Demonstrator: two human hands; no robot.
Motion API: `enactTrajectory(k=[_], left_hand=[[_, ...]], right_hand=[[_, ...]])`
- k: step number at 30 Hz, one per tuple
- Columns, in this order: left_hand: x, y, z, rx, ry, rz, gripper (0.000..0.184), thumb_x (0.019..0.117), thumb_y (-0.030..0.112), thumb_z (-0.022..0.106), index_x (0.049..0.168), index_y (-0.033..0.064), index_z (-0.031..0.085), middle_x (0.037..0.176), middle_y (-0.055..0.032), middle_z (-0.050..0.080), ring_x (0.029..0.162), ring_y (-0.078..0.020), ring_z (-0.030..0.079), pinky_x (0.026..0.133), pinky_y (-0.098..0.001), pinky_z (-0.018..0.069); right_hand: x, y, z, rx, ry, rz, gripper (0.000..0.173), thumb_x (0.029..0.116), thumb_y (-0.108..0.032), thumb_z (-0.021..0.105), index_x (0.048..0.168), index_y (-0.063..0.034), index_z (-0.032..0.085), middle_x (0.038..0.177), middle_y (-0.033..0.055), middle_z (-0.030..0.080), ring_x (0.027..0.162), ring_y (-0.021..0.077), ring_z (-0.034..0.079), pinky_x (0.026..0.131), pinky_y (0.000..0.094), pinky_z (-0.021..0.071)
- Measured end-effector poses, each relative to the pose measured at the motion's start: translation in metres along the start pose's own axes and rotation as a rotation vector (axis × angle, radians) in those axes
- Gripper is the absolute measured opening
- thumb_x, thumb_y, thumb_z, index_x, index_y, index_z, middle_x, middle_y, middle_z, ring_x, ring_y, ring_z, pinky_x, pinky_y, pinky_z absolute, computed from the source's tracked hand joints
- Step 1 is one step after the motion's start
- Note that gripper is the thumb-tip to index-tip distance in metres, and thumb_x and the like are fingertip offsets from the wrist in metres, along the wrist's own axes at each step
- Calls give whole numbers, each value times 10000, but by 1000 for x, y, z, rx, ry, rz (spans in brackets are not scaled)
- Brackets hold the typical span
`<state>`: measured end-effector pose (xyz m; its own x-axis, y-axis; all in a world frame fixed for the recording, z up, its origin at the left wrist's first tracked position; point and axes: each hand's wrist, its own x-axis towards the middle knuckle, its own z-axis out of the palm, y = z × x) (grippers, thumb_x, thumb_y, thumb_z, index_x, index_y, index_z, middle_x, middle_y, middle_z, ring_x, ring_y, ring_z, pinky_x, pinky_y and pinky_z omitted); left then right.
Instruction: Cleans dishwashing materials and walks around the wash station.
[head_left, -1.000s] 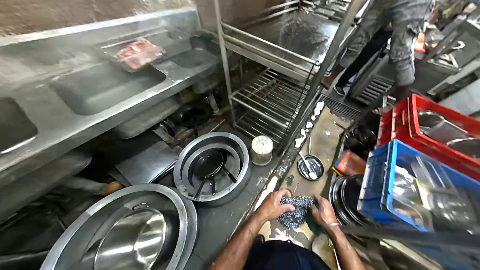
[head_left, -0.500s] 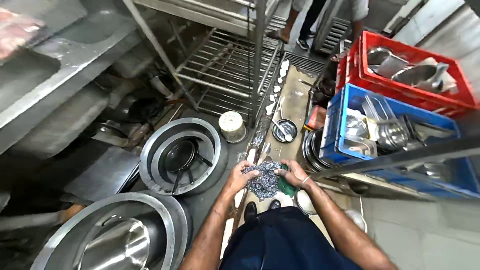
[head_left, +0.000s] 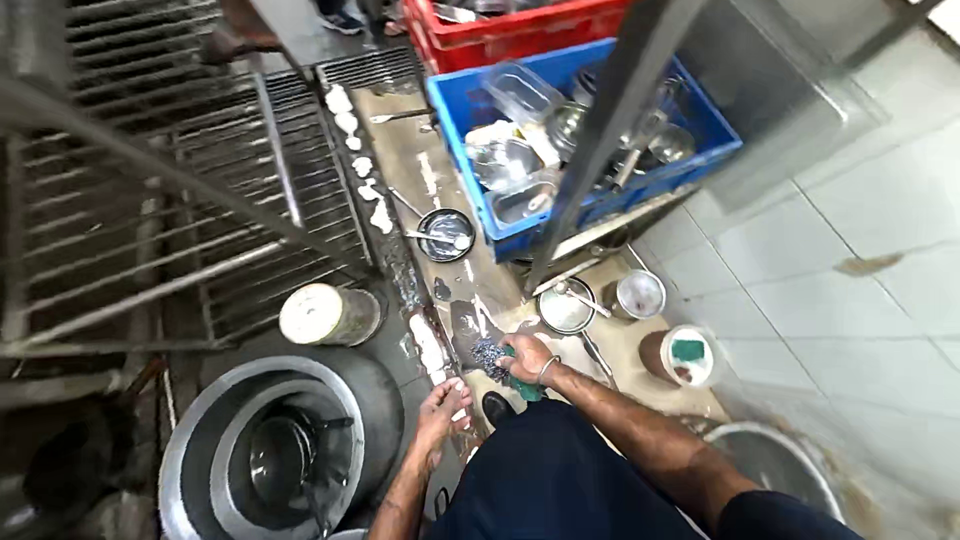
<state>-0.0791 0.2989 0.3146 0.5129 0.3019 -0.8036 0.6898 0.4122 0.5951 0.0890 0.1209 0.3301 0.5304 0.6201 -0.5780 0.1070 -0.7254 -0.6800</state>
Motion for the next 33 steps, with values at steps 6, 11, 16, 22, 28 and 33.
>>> enactTrajectory(k=[6, 11, 16, 22, 28, 33], left_hand=[[20, 12, 37, 388, -117, 127, 404, 1037, 218, 631, 1378, 15, 555, 1200, -176, 682, 1033, -265, 689, 833, -452, 594], [21, 1, 24, 682, -215, 233, 340, 1023, 195, 640, 1315, 23, 613, 1170, -146, 709, 990, -228, 713, 832, -425, 609], [26, -25, -8, 914, -276, 258, 301, 1004, 144, 641, 1255, -24, 634, 1056, -161, 728, 916, -232, 722, 830, -431, 606], [32, -42, -48, 1017, -269, 112, 303, 1022, 140, 626, 1279, -19, 621, 1057, -171, 729, 914, -249, 726, 802, -460, 606], [34, -46, -80, 929, -143, -27, 317, 1052, 156, 588, 1308, -31, 594, 1107, -200, 709, 947, -273, 708, 833, -473, 585], [37, -60, -97, 849, -31, -92, 281, 1066, 167, 572, 1270, -21, 615, 1048, -177, 716, 865, -240, 705, 748, -426, 589]], right_hand=[[-28, 20, 15, 36, 81, -14, 366, 1003, -272, 644, 1316, -82, 653, 1257, 171, 687, 1189, 347, 653, 1010, 587, 516], [-41, 89, 38, 186, 233, 173, 397, 985, -279, 665, 1331, -84, 650, 1281, 175, 682, 1194, 349, 657, 1022, 588, 520], [-72, 173, 53, 335, 357, 444, 379, 975, -265, 684, 1295, -64, 670, 1267, 205, 687, 1191, 378, 659, 1025, 606, 512], [-129, 262, 55, 402, 515, 699, 414, 975, -266, 687, 1313, -30, 657, 1272, 244, 676, 1211, 406, 644, 1046, 611, 494], [-200, 305, 29, 358, 637, 1059, 623, 943, -295, 739, 1462, -13, 539, 1503, 297, 487, 1336, 457, 544, 1075, 615, 478], [-211, 304, 15, 393, 632, 1077, 468, 967, -256, 695, 1363, -15, 629, 1373, 283, 609, 1292, 438, 586, 1061, 612, 476]])
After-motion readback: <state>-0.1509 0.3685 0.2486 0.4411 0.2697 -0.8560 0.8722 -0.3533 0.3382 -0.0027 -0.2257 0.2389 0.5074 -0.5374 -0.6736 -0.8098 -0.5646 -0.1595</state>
